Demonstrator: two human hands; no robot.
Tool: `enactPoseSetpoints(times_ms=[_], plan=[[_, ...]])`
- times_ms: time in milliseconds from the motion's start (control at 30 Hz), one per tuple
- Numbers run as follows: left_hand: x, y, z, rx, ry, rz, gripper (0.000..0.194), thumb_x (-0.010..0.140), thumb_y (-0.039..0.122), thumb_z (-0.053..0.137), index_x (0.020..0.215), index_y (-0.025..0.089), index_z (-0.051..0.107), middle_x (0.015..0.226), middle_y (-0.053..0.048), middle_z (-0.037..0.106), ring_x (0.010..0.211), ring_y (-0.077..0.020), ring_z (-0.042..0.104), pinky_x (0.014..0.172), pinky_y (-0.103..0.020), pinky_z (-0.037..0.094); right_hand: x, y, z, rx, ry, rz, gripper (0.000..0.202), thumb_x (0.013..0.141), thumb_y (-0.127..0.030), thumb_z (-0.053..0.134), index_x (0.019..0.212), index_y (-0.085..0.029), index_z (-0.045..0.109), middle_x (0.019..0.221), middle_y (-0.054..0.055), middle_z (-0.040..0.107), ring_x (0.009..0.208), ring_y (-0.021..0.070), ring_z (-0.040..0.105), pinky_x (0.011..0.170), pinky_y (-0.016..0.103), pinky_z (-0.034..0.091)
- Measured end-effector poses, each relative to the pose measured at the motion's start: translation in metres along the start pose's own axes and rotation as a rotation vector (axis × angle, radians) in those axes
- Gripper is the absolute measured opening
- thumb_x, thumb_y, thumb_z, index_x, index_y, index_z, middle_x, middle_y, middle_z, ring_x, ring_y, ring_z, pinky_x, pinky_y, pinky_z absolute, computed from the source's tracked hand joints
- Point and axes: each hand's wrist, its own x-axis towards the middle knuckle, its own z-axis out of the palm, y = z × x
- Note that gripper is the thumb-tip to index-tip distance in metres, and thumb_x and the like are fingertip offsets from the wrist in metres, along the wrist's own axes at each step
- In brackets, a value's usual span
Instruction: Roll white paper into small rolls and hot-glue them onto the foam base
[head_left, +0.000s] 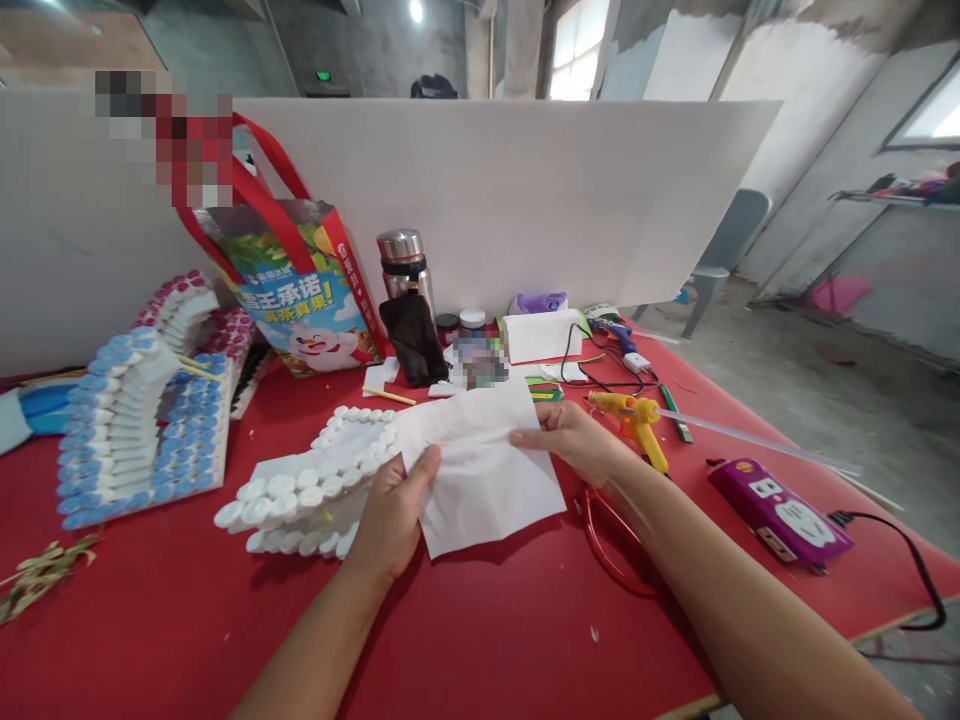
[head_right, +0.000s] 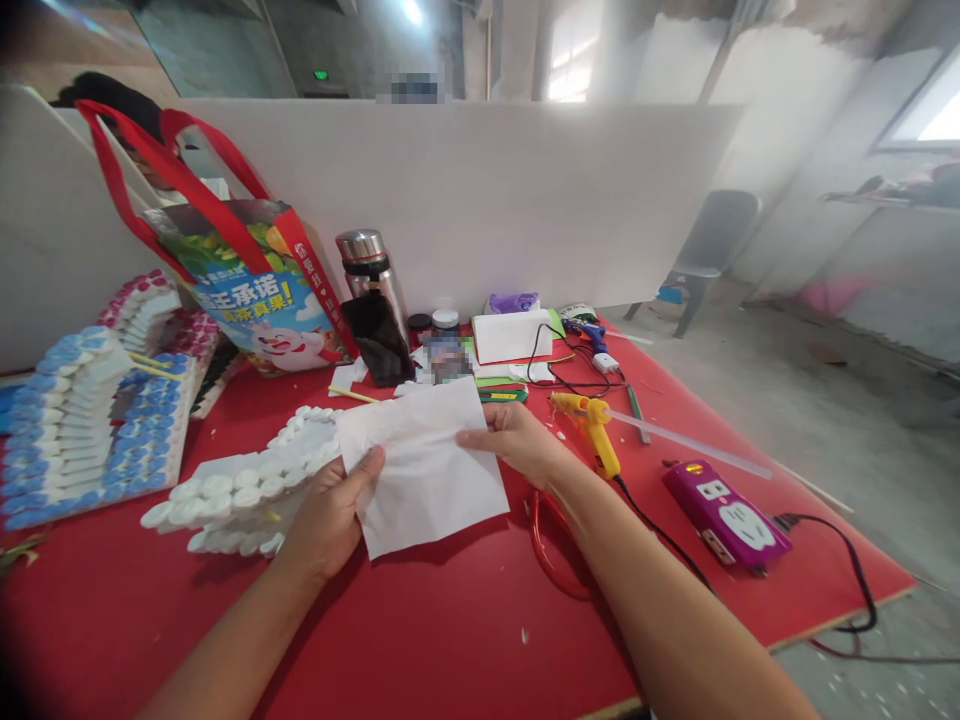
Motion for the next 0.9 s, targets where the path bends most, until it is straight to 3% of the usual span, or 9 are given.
enactPoseSetpoints(times_ms=[167, 333, 467, 600, 733, 900], plan=[[0.001, -0.003, -0.007, 0.149, 0.057, 0.055, 0.044, 0.071, 0.055, 0.082, 0.09, 0.015, 0.076, 0.061, -0.003, 0.068, 0.065, -0.0259, 0.068, 0.06, -0.033, 0.053, -0.002, -0.005, -0.007, -0.052, -0.019, 0.021, 0.036, 0.064, -0.037, 0.09, 0.091, -0.016, 0.078, 0.08, 0.005, 0.078, 0.07, 0.0188, 0.073, 0.066, 0.03, 0.058], [0.001, 0.002, -0.007, 0.046, -0.105, 0.057, 0.048, 0.075, 0.045, 0.083, 0.111, 0.015, 0.075, 0.093, -0.01, 0.078, 0.081, -0.0274, 0.072, 0.072, -0.036, 0.057, 0.0, -0.005, -0.017, 0.007, -0.048, -0.009, 0.032, 0.067, -0.031, 0.089, 0.095, -0.018, 0.079, 0.086, 0.004, 0.079, 0.076, 0.0183, 0.074, 0.073, 0.031, 0.059], [0.0, 0.005, -0.004, -0.046, -0.217, 0.102, 0.045, 0.08, 0.033, 0.081, 0.122, 0.018, 0.072, 0.113, -0.011, 0.076, 0.101, -0.0273, 0.071, 0.087, -0.037, 0.056, 0.0, -0.006, -0.025, 0.053, -0.077, -0.055, 0.027, 0.07, -0.028, 0.087, 0.094, -0.017, 0.079, 0.087, 0.005, 0.079, 0.075, 0.0183, 0.074, 0.076, 0.033, 0.06], [0.0, 0.006, -0.007, -0.06, -0.219, 0.059, 0.029, 0.079, 0.029, 0.081, 0.105, 0.018, 0.079, 0.099, -0.009, 0.079, 0.087, -0.0222, 0.072, 0.079, -0.031, 0.055, -0.001, -0.006, -0.028, 0.095, -0.035, -0.023, 0.022, 0.069, -0.025, 0.085, 0.089, -0.017, 0.079, 0.08, 0.004, 0.078, 0.069, 0.0175, 0.072, 0.067, 0.03, 0.059], [0.002, 0.007, -0.011, 0.0, -0.207, 0.091, 0.015, 0.077, 0.029, 0.08, 0.087, 0.018, 0.081, 0.089, -0.006, 0.077, 0.079, -0.0186, 0.069, 0.074, -0.028, 0.053, -0.002, -0.006, -0.026, 0.063, 0.001, -0.018, 0.013, 0.071, -0.026, 0.079, 0.08, -0.017, 0.075, 0.068, 0.001, 0.071, 0.049, 0.0106, 0.059, 0.045, 0.022, 0.045], [0.002, 0.008, -0.017, 0.049, -0.253, 0.127, 0.018, 0.081, 0.029, 0.069, 0.089, 0.017, 0.08, 0.09, -0.008, 0.074, 0.083, -0.0218, 0.066, 0.078, -0.033, 0.052, -0.002, -0.008, -0.026, -0.04, 0.008, -0.049, 0.011, 0.079, -0.026, 0.065, 0.079, -0.018, 0.072, 0.068, 0.002, 0.065, 0.054, 0.0124, 0.056, 0.048, 0.024, 0.042]])
